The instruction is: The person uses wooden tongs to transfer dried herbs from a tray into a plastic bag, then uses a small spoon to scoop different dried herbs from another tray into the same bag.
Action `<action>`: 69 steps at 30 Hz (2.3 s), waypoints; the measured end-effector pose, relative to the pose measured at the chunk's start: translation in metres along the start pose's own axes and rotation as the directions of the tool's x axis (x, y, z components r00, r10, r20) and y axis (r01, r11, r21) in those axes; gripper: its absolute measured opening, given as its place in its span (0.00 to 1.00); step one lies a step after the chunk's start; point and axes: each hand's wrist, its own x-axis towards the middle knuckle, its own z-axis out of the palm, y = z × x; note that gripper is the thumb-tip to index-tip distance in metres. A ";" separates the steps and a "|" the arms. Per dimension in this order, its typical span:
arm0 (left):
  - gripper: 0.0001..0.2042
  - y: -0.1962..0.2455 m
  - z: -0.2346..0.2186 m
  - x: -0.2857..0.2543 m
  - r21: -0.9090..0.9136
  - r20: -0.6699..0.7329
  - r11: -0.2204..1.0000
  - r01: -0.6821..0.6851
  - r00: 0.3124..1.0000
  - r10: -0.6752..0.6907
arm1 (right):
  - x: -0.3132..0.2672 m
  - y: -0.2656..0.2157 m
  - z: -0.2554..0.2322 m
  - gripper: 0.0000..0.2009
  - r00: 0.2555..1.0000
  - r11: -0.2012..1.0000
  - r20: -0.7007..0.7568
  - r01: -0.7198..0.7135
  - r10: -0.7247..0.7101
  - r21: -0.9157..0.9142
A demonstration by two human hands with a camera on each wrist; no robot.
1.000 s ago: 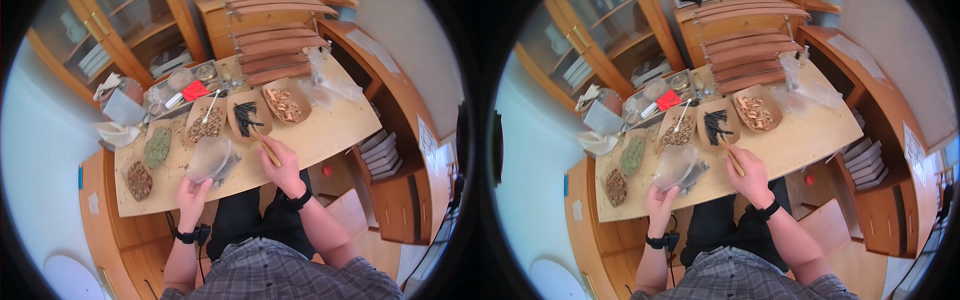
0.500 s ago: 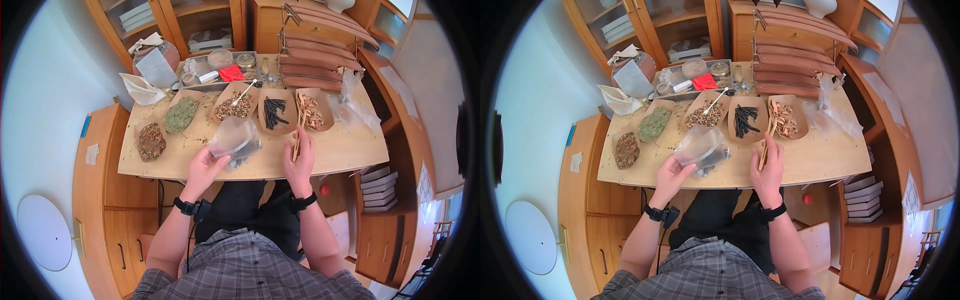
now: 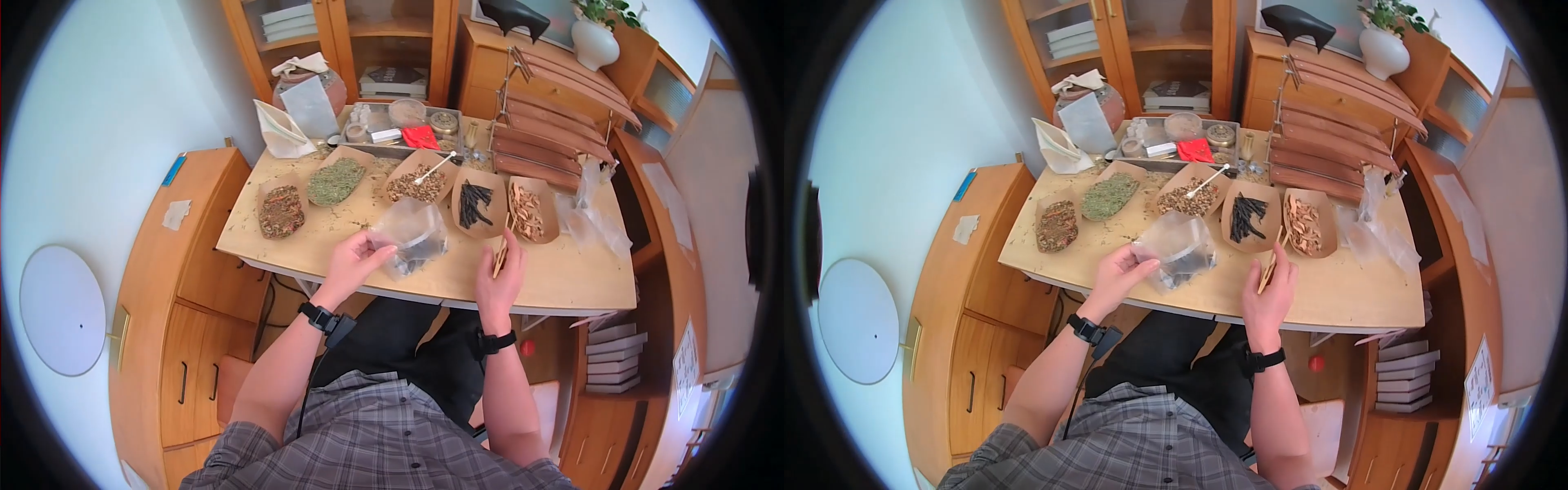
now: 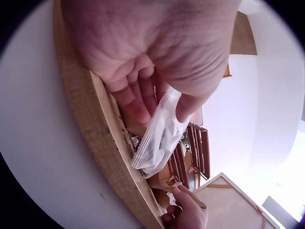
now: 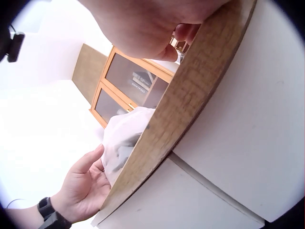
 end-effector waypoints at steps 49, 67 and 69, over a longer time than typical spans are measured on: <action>0.05 -0.006 -0.009 0.010 0.168 0.056 0.986 -0.019 0.998 0.010 | 0.005 -0.046 -0.027 0.52 0.902 0.952 0.431 0.096 0.041 -0.292; 0.05 0.000 -0.014 0.008 0.088 0.057 0.994 0.064 0.996 -0.070 | -0.326 0.093 -0.248 0.52 0.130 0.086 -0.018 -0.745 0.991 -0.661; 0.05 -0.001 -0.016 0.008 0.173 0.076 0.982 0.069 0.994 -0.083 | -0.340 0.089 -0.224 0.50 0.157 0.130 0.030 -0.673 0.987 -0.728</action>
